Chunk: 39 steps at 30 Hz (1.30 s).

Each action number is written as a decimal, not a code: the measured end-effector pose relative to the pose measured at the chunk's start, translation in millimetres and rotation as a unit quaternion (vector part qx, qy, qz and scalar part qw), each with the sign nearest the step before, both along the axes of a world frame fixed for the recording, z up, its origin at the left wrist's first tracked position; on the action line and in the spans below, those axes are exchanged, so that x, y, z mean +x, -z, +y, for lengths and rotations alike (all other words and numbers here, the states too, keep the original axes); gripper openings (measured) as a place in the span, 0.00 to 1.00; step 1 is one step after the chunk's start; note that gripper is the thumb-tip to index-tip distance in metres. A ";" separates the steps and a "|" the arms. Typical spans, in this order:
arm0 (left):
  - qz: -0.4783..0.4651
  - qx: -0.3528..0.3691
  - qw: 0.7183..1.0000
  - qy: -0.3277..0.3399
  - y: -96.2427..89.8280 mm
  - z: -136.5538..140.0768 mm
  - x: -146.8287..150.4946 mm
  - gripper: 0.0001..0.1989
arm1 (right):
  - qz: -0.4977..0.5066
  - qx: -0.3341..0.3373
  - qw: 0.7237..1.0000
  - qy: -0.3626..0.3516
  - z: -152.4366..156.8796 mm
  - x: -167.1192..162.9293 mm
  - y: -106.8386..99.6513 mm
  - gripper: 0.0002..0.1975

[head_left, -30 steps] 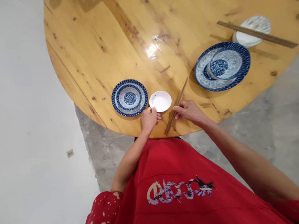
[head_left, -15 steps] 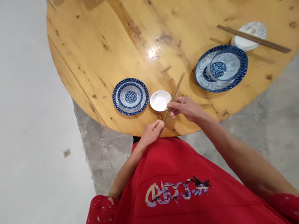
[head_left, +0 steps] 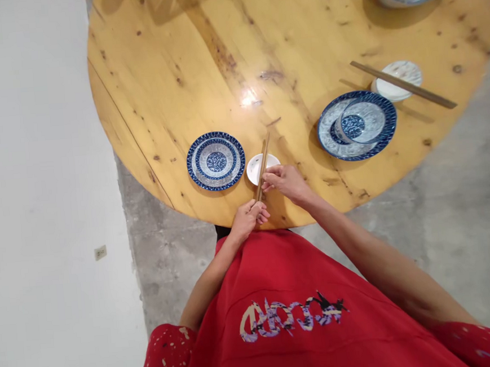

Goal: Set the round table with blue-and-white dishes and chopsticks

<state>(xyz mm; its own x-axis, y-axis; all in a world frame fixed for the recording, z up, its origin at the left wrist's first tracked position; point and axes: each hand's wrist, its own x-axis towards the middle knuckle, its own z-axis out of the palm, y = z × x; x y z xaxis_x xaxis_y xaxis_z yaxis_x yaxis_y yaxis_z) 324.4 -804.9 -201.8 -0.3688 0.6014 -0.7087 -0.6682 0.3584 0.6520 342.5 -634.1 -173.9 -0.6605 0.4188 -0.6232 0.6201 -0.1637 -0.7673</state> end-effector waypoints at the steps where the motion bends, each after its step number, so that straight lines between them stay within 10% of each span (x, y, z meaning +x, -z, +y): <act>1: 0.003 -0.002 1.000 -0.002 0.7 0.9 0.9 0.14 | 0.002 0.014 1.000 -0.004 -0.1 -0.5 0.7 0.09; 39: 0.013 -0.012 1.000 -0.009 3.0 9.3 5.2 0.14 | -0.007 -0.012 0.999 0.030 5.1 -16.1 19.9 0.11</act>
<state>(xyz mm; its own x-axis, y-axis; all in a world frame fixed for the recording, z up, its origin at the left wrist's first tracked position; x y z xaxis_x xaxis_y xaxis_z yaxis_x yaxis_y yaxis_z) 329.6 -795.6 -204.8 -0.3974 0.5785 -0.7123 -0.6573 0.3622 0.6609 326.5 -629.0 -193.8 -0.6259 0.4420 -0.6425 0.6192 -0.2191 -0.7540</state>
